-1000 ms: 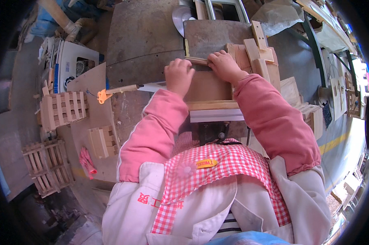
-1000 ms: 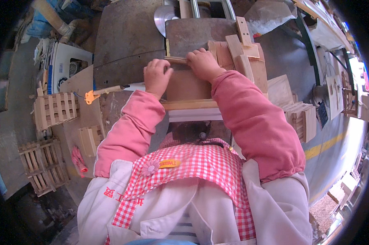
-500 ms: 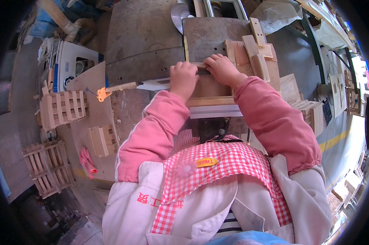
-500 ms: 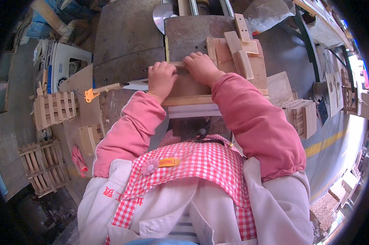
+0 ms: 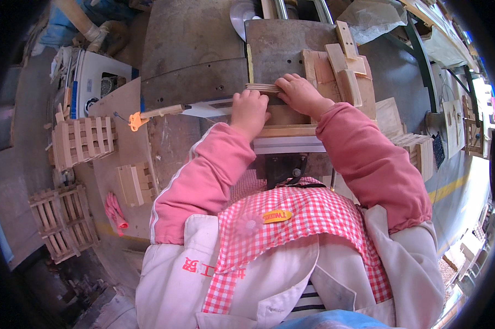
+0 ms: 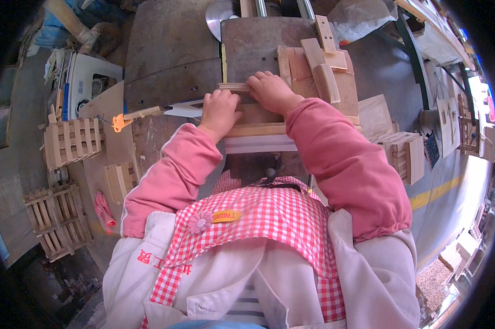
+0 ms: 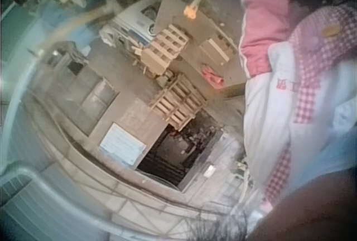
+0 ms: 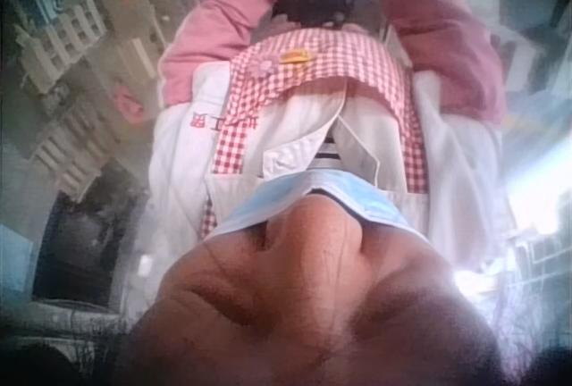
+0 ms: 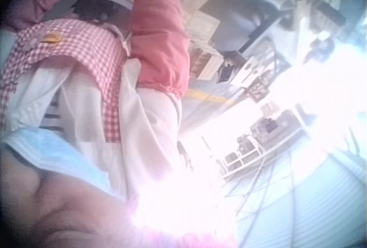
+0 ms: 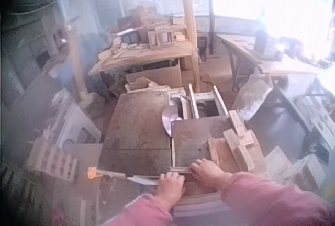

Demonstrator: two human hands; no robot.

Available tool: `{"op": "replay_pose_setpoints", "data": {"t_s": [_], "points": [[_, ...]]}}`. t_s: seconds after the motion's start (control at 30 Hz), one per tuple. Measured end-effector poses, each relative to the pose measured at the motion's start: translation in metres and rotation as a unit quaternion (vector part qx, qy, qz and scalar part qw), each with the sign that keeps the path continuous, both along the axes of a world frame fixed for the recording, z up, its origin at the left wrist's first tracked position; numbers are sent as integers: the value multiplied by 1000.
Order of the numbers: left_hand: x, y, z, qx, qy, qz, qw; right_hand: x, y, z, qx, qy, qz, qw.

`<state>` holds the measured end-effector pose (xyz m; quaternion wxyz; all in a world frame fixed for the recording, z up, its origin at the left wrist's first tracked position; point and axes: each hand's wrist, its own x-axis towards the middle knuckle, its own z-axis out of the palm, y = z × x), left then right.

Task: The person assembles small wooden crates by hand, inserting slats into a jig and securing them with a clamp. They repeatedly pick up slats, align them, and fasten the crates, then place the finished units on a nearby table.

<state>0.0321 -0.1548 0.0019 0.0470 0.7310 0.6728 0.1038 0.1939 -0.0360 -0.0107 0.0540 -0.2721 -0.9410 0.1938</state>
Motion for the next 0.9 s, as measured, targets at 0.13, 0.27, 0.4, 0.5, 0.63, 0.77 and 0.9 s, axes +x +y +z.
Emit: {"op": "replay_pose_setpoints", "data": {"t_s": [0.13, 0.27, 0.4, 0.5, 0.63, 0.77, 0.9], "points": [[0, 4, -1, -29, 8, 3, 1000, 2, -6, 4, 2, 28, -2, 1000], [-1, 6, 5, 29, 3, 23, 999, 6, -11, 10, 9, -2, 17, 1000], [4, -5, 13, 21, -9, 3, 1000, 6, -8, 7, 4, -5, 22, 1000], [6, -5, 16, -145, 13, 6, 989, 7, -7, 2, 7, 15, 26, 1000], [-1, 5, 15, -210, 13, -15, 978, 6, -6, 5, -8, 6, 16, 1000], [-6, -2, 9, -83, 16, -7, 996, 6, -12, 14, -19, -27, 0, 999], [-22, -9, -3, 95, -89, 63, 989, 8, -10, 19, -16, -66, 32, 997]]}}
